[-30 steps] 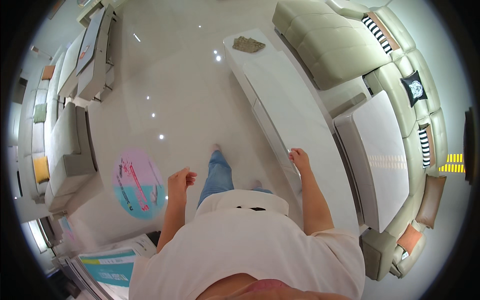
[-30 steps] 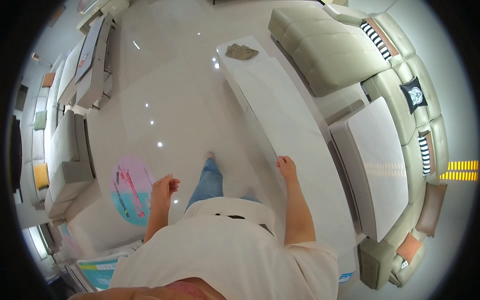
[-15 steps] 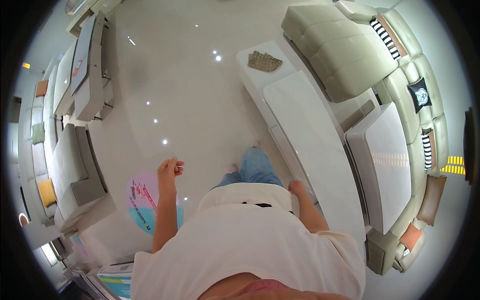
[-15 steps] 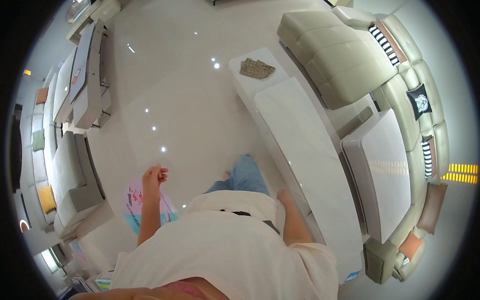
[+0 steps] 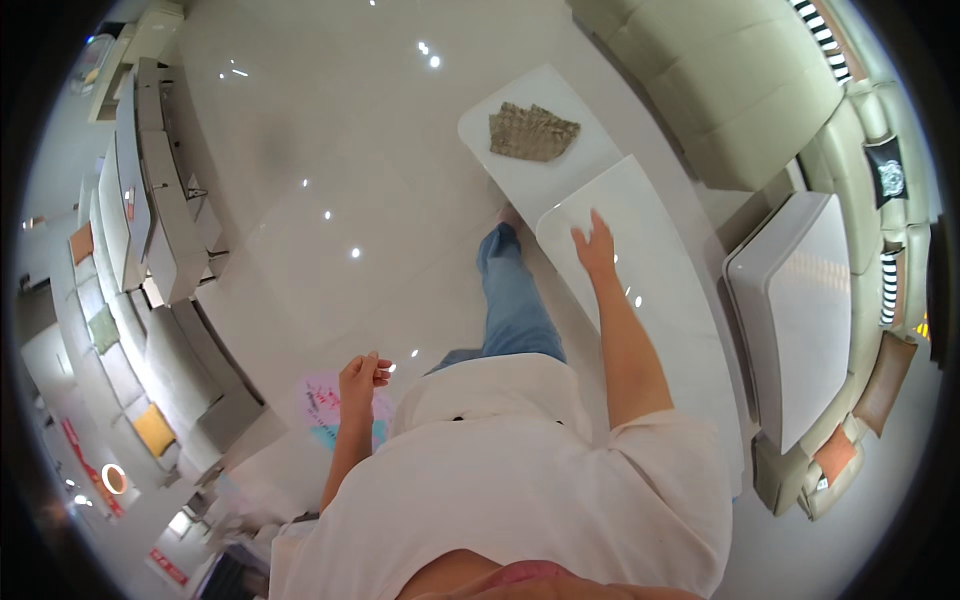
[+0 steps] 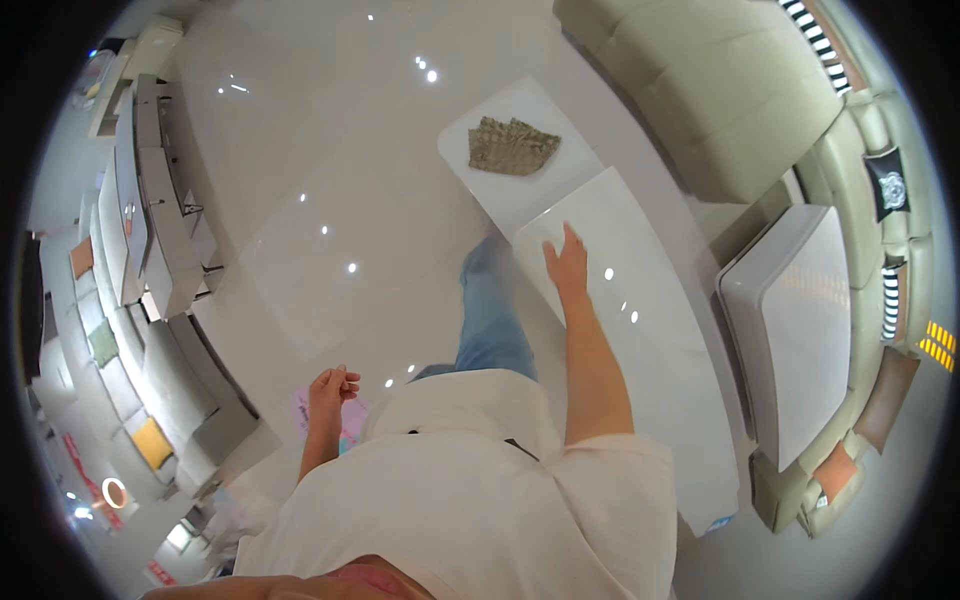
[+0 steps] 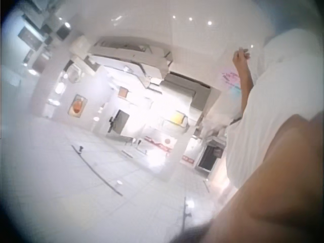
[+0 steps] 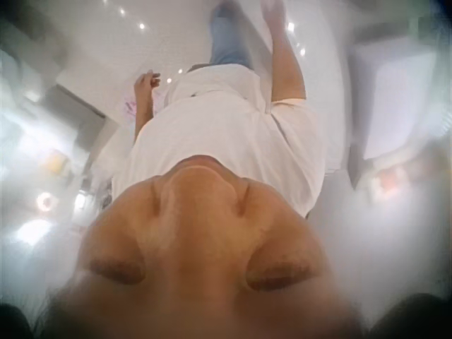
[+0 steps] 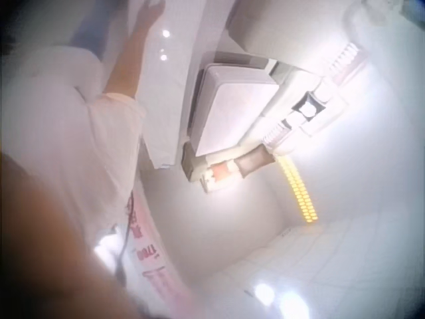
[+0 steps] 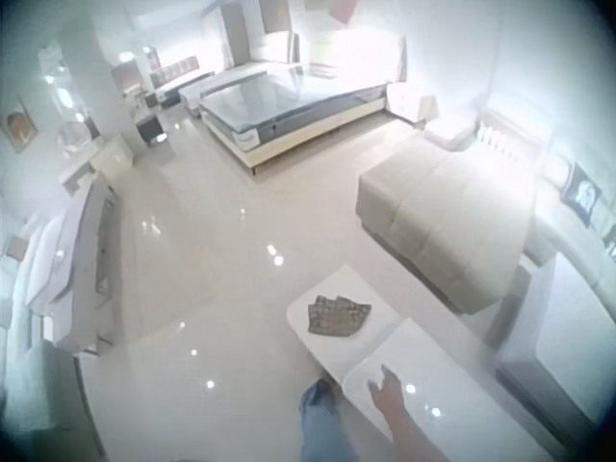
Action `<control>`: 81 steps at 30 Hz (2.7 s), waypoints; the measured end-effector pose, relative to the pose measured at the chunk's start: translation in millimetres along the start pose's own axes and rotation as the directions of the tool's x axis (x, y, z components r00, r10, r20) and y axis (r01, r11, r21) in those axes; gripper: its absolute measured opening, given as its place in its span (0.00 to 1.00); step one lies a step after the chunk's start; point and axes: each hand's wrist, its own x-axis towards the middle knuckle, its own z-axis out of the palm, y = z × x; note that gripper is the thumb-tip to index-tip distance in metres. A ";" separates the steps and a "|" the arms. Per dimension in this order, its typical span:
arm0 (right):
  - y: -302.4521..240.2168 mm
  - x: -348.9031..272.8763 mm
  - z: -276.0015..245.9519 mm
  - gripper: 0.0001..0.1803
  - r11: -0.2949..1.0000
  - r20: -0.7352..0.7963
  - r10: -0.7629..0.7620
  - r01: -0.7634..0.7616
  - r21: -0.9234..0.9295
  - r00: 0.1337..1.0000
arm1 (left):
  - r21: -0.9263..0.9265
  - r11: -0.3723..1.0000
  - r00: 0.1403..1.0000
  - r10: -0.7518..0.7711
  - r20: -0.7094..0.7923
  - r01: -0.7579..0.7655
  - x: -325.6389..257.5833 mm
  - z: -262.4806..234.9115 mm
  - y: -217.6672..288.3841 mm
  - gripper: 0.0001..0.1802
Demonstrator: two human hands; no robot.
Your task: The person wipes the surface of a white table with a cloth. They move around the table to clean different sections, including the top and edges, using a gray cloth.
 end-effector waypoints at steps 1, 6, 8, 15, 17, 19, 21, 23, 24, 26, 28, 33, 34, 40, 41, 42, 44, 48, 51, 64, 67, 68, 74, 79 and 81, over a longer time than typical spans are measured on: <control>-17.8 33.8 11.3 0.38 1.000 0.063 0.000 0.000 0.001 0.998 | -0.005 0.999 0.999 -0.045 -0.025 0.044 7.0 -2.4 13.1 0.19; -54.6 188.4 59.4 0.36 0.949 0.186 0.135 -0.073 -0.307 0.973 | 0.082 0.991 0.993 -0.098 -0.065 0.103 61.8 26.4 81.8 0.18; -66.2 237.7 75.4 0.35 0.924 0.218 0.153 -0.062 -0.377 0.964 | 0.172 0.983 0.995 -0.058 -0.079 0.071 80.9 33.0 98.3 0.17; -51.9 289.4 127.0 0.22 0.817 0.216 0.159 -0.005 -0.577 0.963 | 0.496 0.862 0.995 -0.078 -0.065 0.100 120.8 14.8 113.7 0.17; -54.5 284.2 131.4 0.16 0.748 0.243 0.204 0.009 -0.663 0.948 | 0.550 0.830 0.996 -0.069 -0.061 0.092 143.3 8.5 120.6 0.18; -38.7 260.8 129.9 0.12 0.736 0.218 0.213 -0.010 -0.677 0.952 | 0.573 0.817 0.997 -0.074 -0.013 0.068 169.3 1.1 129.4 0.17; -47.0 241.1 127.4 0.11 0.802 0.128 0.138 -0.035 -0.596 0.982 | 0.620 0.782 0.996 -0.089 0.011 0.063 196.1 -18.0 143.4 0.17; -86.2 225.0 119.1 0.12 0.861 0.108 0.207 -0.128 -0.492 0.972 | 0.637 0.768 0.997 -0.076 0.000 0.059 224.9 -51.3 157.6 0.16; -98.9 214.9 107.3 0.14 0.863 0.145 0.236 -0.138 -0.487 0.961 | 0.629 0.777 0.999 -0.041 0.009 0.026 239.6 -64.5 170.2 0.15; -115.1 188.2 79.0 0.15 0.914 -0.077 -0.005 -0.026 -0.404 0.997 | 0.601 0.797 0.998 0.030 0.050 -0.055 273.7 -82.4 200.0 0.15; -148.4 176.9 55.1 0.13 0.924 -0.087 0.205 -0.222 -0.310 0.975 | 0.554 0.827 0.995 0.078 0.058 -0.097 307.9 -100.1 237.9 0.15; -236.7 159.5 43.9 0.13 0.916 -0.212 0.337 -0.371 -0.150 0.917 | 0.516 0.825 0.967 0.255 0.023 -0.230 363.1 -136.9 318.0 0.13; -242.2 156.7 45.9 0.14 0.911 -0.237 0.345 -0.385 -0.148 0.908 | 0.514 0.820 0.959 0.284 0.018 -0.253 371.6 -133.2 334.8 0.13; -285.4 160.6 65.5 0.13 0.874 -0.338 0.483 -0.470 0.126 0.808 | 0.455 0.726 0.856 0.457 0.241 -0.516 406.4 -63.0 413.7 0.13; -291.4 167.9 66.4 0.14 0.858 -0.365 0.513 -0.479 0.188 0.777 | 0.457 0.699 0.836 0.463 0.296 -0.549 405.9 -42.5 430.4 0.12; -295.4 170.2 67.7 0.15 0.832 -0.390 0.555 -0.495 0.250 0.735 | 0.437 0.671 0.799 0.469 0.377 -0.599 403.6 -17.8 448.3 0.12; -309.9 193.6 65.9 0.16 0.798 -0.413 0.585 -0.402 0.450 0.698 | 0.430 0.568 0.706 0.476 0.524 -0.702 398.1 20.0 488.4 0.11; -309.7 258.0 59.3 0.17 0.736 -0.462 0.635 -0.303 0.605 0.619 | 0.385 0.280 0.474 0.438 0.763 -0.879 385.4 106.6 564.7 0.10; -330.1 319.3 36.4 0.17 0.642 -0.317 0.669 -0.308 0.702 0.673 | 0.316 0.161 0.355 0.392 0.849 -0.935 390.0 157.9 615.9 0.10; -452.5 450.7 -148.8 0.15 0.438 -0.207 0.400 0.013 0.899 0.893 | -0.214 -0.231 -0.263 0.207 0.942 -0.949 339.4 403.3 766.5 0.57; -464.7 467.2 -171.1 0.16 0.411 -0.272 0.362 0.110 0.905 0.892 | -0.421 -0.301 -0.447 0.019 0.895 -0.856 320.7 461.4 789.0 0.46; -469.6 467.3 -180.3 0.17 0.401 -0.275 0.394 0.105 0.910 0.877 | -0.496 -0.303 -0.499 -0.074 0.863 -0.814 323.2 482.1 798.7 0.43; -464.5 476.9 -207.8 0.18 0.374 -0.397 0.601 0.194 0.907 0.694 | -0.174 0.280 -0.281 -0.407 0.869 -0.944 329.5 583.5 824.7 0.21; -466.2 498.8 -213.7 0.17 0.181 -0.330 0.802 0.324 0.928 0.498 | 0.184 0.409 -0.171 -0.689 0.704 -0.894 314.2 650.0 868.5 0.13; -464.0 514.5 -211.6 0.18 0.161 -0.322 0.838 0.365 0.917 0.441 | 0.118 0.359 -0.189 -0.711 0.678 -0.926 305.9 675.4 880.6 0.13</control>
